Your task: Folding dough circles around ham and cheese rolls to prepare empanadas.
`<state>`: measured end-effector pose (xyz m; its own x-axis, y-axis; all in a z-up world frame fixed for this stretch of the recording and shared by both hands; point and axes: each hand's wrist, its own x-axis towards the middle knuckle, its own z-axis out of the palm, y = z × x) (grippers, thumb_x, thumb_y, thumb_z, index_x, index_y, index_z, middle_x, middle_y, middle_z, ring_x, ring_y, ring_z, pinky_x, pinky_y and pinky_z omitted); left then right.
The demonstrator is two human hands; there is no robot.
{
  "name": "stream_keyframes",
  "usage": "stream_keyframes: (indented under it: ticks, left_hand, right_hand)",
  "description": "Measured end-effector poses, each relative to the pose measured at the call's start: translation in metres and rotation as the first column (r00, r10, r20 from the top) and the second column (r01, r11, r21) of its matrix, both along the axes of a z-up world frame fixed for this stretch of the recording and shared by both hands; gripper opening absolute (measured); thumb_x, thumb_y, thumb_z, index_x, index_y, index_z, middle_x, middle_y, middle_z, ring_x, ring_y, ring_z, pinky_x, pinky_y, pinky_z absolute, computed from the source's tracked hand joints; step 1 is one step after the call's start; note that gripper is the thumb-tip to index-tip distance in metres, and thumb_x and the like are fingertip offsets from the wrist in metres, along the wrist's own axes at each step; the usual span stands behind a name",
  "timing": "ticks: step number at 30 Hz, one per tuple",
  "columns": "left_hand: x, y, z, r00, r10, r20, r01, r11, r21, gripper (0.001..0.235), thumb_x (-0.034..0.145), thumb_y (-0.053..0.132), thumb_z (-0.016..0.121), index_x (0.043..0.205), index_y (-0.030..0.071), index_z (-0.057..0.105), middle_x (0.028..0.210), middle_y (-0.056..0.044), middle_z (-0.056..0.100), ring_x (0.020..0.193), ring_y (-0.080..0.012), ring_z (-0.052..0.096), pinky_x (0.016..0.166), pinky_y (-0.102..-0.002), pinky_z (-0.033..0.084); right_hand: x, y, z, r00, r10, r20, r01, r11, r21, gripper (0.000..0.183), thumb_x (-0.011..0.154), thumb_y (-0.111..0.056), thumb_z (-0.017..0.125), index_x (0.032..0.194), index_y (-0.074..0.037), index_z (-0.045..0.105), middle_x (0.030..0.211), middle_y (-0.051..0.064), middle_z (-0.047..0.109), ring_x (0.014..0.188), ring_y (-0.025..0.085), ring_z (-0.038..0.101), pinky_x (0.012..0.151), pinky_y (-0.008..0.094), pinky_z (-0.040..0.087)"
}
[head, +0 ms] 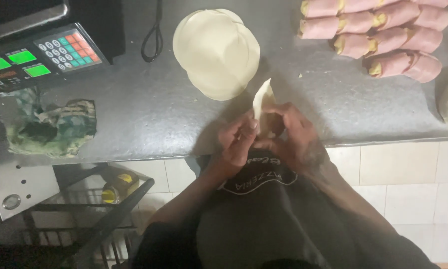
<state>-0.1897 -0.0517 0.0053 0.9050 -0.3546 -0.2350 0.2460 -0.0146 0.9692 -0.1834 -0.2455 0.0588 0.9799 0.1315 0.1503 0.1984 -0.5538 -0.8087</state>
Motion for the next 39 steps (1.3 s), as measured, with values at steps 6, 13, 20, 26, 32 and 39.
stream_keyframes:
  ticks: [6, 13, 20, 26, 32, 39]
  left_hand:
    - [0.009, -0.008, 0.037, 0.998, -0.018, 0.058, 0.025, 0.993, -0.118, 0.044, 0.114, 0.026, 0.048, 0.144, -0.006, 0.054, 0.105, -0.012, 0.069, 0.096, -0.0143, 0.070, 0.083, -0.027, 0.061]
    - [0.019, -0.013, 0.012, 0.991, 0.013, 0.130, 0.021, 0.967, -0.253, 0.046, 0.108, 0.007, 0.061, 0.151, -0.001, 0.047, 0.128, -0.016, 0.069, 0.114, -0.0209, 0.070, 0.095, -0.034, 0.062]
    - [0.046, -0.018, 0.083, 0.813, -0.258, 0.522, -0.089, 0.831, 0.549, 0.052, 0.100, 0.005, 0.068, 0.148, 0.015, 0.054, 0.089, -0.004, 0.073, 0.075, -0.0100, 0.071, 0.066, -0.028, 0.062]
    - [0.053, -0.063, 0.062, 0.838, -0.124, 0.532, -0.077, 0.937, 0.341, 0.040, 0.095, 0.005, 0.070, 0.133, 0.016, 0.068, 0.080, -0.003, 0.076, 0.061, -0.0103, 0.070, 0.051, -0.026, 0.057]
    - [0.117, -0.109, 0.043, 0.727, -0.340, 0.597, 0.011, 0.875, 0.484, 0.035, 0.098, 0.017, 0.079, 0.130, 0.009, 0.066, 0.111, -0.014, 0.075, 0.087, -0.0259, 0.078, 0.073, -0.035, 0.064]
    - [0.199, -0.158, -0.034, 0.218, -0.712, 0.667, -0.328, 0.590, 0.738, 0.041, 0.087, 0.004, 0.073, 0.124, -0.008, 0.060, 0.111, -0.019, 0.060, 0.106, -0.0336, 0.067, 0.082, -0.036, 0.059]
  right_hand:
    - [0.002, -0.014, -0.006, 0.989, 0.114, -0.097, -0.101, 0.986, 0.134, 0.055, 0.083, -0.012, 0.086, 0.129, -0.001, 0.059, 0.102, 0.009, 0.073, 0.092, 0.016, 0.074, 0.078, 0.030, 0.063]
    - [-0.004, -0.026, -0.015, 0.921, 0.121, -0.371, 0.119, 0.820, 0.560, 0.027, 0.098, 0.001, 0.070, 0.125, 0.002, 0.068, 0.113, 0.011, 0.076, 0.104, 0.018, 0.074, 0.090, 0.032, 0.063]
    - [-0.001, -0.046, -0.005, 0.967, -0.221, -0.130, 0.242, 0.952, 0.187, 0.021, 0.098, -0.003, 0.071, 0.118, 0.000, 0.071, 0.111, 0.012, 0.072, 0.098, 0.018, 0.073, 0.081, 0.031, 0.063]
    - [-0.015, -0.055, -0.053, 0.907, 0.073, -0.414, 0.413, 0.021, 0.910, 0.046, 0.111, -0.043, 0.051, 0.134, -0.004, 0.060, 0.116, 0.008, 0.067, 0.105, 0.021, 0.068, 0.090, 0.036, 0.057]
    - [-0.030, -0.064, -0.089, 0.795, 0.038, -0.606, 0.582, -0.330, 0.743, 0.040, 0.115, -0.039, 0.044, 0.140, -0.011, 0.057, 0.129, 0.007, 0.065, 0.114, 0.026, 0.064, 0.092, 0.044, 0.055]
    - [-0.019, -0.078, -0.075, 0.699, -0.077, -0.711, 0.597, -0.486, 0.639, 0.037, 0.106, -0.037, 0.045, 0.133, -0.015, 0.059, 0.127, 0.006, 0.067, 0.116, 0.030, 0.066, 0.094, 0.050, 0.055]
